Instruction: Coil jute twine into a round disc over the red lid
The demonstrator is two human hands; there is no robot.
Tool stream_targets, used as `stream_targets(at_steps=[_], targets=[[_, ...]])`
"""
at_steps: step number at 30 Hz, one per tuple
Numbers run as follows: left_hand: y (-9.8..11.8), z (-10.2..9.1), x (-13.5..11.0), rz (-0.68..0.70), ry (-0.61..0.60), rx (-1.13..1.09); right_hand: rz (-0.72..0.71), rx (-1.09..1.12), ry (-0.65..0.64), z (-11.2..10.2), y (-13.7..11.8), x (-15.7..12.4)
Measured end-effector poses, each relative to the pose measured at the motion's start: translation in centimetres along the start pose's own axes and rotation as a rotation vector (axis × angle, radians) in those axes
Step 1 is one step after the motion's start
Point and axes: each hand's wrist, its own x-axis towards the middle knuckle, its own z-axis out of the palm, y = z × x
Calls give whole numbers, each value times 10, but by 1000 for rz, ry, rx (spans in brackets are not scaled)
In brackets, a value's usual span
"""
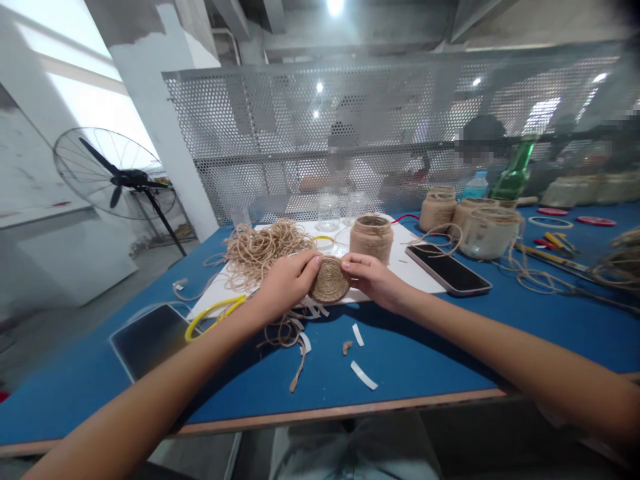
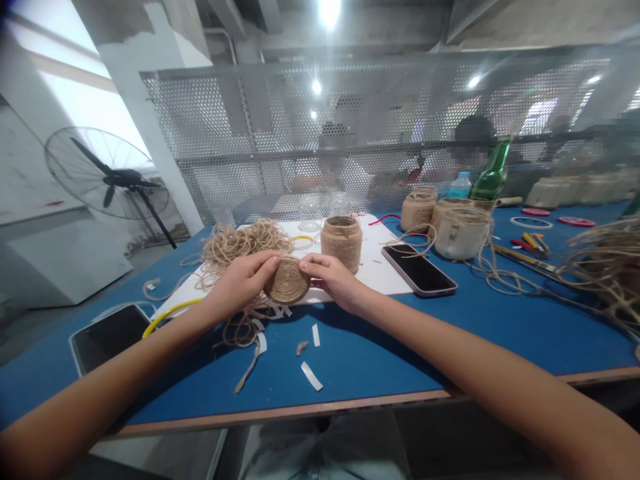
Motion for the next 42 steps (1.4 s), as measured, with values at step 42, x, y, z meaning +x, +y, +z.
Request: stream_targets(at_steps=[42], targets=[[-1,1,0,41,-170,-113,-105,-481,-81,3,-7,1]])
